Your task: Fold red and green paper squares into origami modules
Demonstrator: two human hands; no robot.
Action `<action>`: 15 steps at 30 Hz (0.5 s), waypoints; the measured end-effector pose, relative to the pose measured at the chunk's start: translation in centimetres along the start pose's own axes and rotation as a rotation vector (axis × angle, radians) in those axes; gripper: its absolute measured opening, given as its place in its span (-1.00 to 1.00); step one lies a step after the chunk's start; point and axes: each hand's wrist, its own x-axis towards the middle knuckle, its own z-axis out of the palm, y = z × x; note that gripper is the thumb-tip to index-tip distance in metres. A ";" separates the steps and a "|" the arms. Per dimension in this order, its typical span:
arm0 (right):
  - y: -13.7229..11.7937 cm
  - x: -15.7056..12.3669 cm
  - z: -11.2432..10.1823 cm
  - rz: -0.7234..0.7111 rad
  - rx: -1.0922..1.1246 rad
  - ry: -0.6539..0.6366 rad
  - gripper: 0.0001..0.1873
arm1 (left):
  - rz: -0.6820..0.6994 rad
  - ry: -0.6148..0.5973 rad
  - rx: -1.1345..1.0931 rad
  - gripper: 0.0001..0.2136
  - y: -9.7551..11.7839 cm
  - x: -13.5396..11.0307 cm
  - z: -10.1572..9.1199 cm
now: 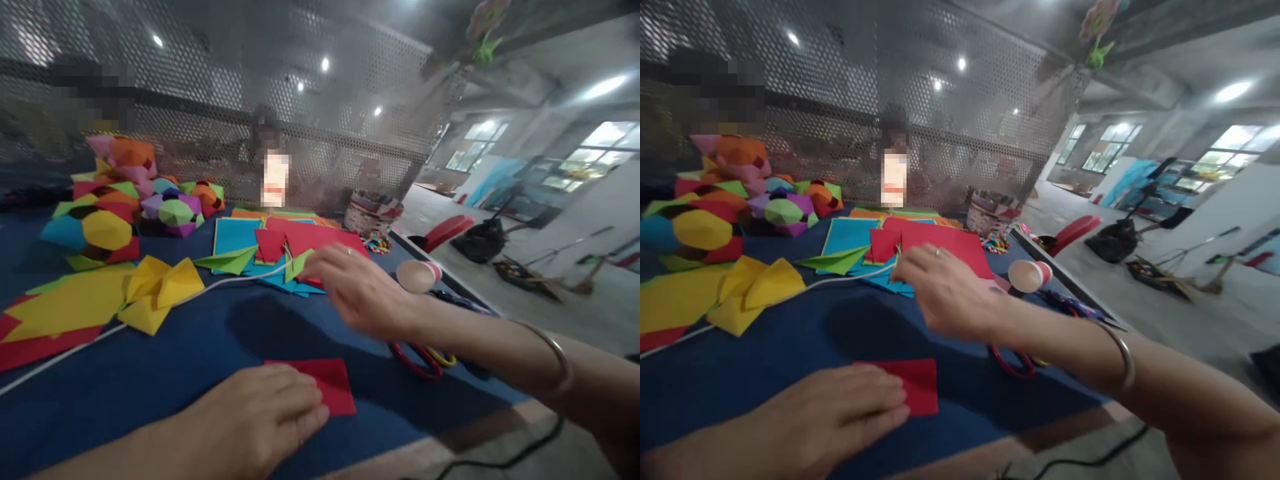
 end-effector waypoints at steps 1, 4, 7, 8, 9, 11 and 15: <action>-1.8 -1.9 -0.2 -0.075 0.095 0.039 -0.61 | -0.020 -0.019 0.028 -0.70 0.2 0.0 -0.4; -5.4 -6.2 0.3 -0.175 0.329 0.113 -0.68 | 0.002 -0.026 0.067 -0.70 0.6 0.1 -1.2; -5.9 -8.1 2.4 -0.229 0.496 0.184 -0.60 | -0.019 -0.012 0.058 -0.57 0.9 0.5 -1.3; -5.7 -8.3 3.1 -0.242 0.547 0.186 -0.57 | -0.021 -0.003 0.063 -0.53 0.9 0.6 -1.3; -5.4 -8.4 3.7 -0.253 0.587 0.189 -0.54 | -0.018 0.004 0.073 -0.50 0.9 0.7 -1.3; -4.8 -8.2 4.6 -0.269 0.621 0.196 -0.52 | -0.003 0.024 0.104 -0.49 0.8 0.6 -1.4; -4.4 -7.8 4.9 -0.321 0.540 0.140 -0.60 | 0.002 0.008 0.076 -0.47 0.0 -0.9 -1.6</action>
